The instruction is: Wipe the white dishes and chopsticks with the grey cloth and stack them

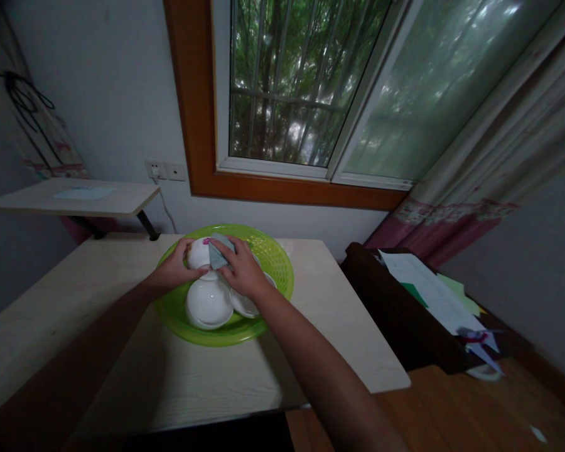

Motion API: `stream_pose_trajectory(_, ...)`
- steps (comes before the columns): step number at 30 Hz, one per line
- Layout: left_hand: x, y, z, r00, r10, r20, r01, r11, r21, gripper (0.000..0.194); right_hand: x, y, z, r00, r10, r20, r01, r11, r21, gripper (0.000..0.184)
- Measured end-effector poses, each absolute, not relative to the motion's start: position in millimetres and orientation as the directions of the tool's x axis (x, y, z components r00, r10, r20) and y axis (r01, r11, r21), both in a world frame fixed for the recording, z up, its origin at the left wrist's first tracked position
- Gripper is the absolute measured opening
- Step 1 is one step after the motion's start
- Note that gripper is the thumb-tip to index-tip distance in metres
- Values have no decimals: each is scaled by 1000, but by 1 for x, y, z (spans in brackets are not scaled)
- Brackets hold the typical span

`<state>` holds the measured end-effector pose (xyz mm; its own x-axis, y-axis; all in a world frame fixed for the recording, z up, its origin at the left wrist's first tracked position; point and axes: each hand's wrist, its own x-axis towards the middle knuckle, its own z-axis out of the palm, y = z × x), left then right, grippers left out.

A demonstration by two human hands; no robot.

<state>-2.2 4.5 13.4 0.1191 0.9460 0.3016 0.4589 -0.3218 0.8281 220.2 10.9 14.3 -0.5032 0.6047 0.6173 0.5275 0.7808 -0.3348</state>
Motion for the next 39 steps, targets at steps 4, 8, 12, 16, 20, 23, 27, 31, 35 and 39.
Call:
stream_pose_trajectory(4,0,-1,20,138,951,275,449,-308,839,64,219,9,16,-551,571,609,545,799,-256,70)
stream_pose_trajectory(8,-1,0,19,66,958,278,465,-276,841,63,215,7,20,-563,548,619,560,804,-201,72)
stream_pose_trajectory(12,-4,4,14,15,960,281,470,-254,845,63,215,4,25,-541,569,620,612,771,-174,68)
stream_pose_trajectory(16,-5,8,11,-11,961,276,421,-246,873,65,216,1,27,-489,624,609,685,707,-174,52)
stream_pose_trajectory(20,-3,6,13,-11,969,248,393,-224,892,65,217,5,22,-433,650,624,708,674,-211,46)
stream_pose_trajectory(23,-3,5,15,6,973,232,393,-216,894,63,216,12,15,-419,622,662,660,709,-249,45)
stream_pose_trajectory(27,-3,5,15,35,970,239,411,-232,882,60,217,19,11,-412,578,704,601,753,-266,45)
stream_pose_trajectory(31,-1,2,18,52,971,234,475,-230,849,59,217,17,12,-462,534,708,577,787,-217,47)
stream_pose_trajectory(35,2,-2,21,87,957,278,560,-278,781,54,215,11,15,-541,510,669,552,815,-175,49)
stream_pose_trajectory(39,1,0,17,58,958,282,558,-265,786,57,213,12,15,-505,524,686,531,815,-232,45)
